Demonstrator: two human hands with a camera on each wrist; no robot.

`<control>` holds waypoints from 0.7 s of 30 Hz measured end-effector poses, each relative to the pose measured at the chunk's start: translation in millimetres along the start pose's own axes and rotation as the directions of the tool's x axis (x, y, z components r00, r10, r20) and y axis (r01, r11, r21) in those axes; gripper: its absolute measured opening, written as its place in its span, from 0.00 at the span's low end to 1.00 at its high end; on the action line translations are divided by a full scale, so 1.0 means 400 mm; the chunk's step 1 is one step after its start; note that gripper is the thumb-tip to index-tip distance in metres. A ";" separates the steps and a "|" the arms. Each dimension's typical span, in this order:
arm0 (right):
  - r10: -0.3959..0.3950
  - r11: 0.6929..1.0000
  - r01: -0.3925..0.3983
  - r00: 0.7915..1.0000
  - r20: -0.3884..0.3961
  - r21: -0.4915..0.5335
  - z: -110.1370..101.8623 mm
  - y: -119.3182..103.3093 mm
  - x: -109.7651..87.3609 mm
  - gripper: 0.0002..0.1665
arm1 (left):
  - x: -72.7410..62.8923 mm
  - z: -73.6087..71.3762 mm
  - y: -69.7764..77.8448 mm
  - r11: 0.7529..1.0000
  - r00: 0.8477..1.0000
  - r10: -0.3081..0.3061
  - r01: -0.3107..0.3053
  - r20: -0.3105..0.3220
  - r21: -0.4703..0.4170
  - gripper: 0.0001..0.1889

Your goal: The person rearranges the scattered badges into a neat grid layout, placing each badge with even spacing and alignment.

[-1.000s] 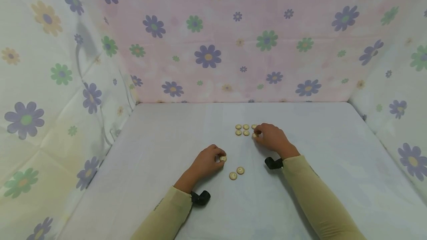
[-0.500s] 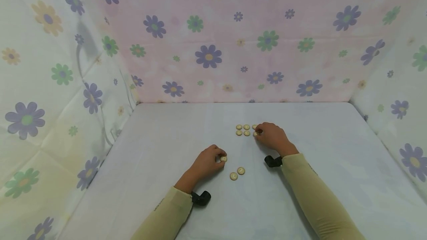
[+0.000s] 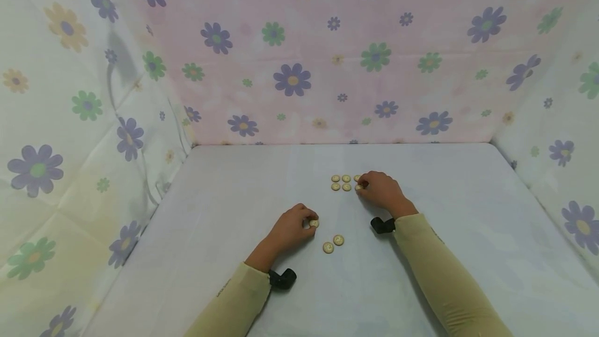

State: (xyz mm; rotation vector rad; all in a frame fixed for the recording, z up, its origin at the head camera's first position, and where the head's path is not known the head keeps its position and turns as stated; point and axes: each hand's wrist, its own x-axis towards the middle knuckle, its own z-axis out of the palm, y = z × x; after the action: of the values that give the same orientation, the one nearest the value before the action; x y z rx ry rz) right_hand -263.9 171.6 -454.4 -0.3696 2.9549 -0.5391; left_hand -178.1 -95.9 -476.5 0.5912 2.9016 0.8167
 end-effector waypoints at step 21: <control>0.033 0.999 -0.033 0.999 0.001 0.022 0.013 0.007 0.012 0.19 | -0.002 -0.007 0.009 1.000 1.000 0.000 0.000 -0.001 0.001 0.10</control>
State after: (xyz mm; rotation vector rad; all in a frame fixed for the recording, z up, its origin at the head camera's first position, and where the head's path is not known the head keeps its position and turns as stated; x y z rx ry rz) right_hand -268.3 171.3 -460.7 -0.3177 2.9460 -0.5667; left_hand -176.7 -94.8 -472.5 0.5908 2.9026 0.8162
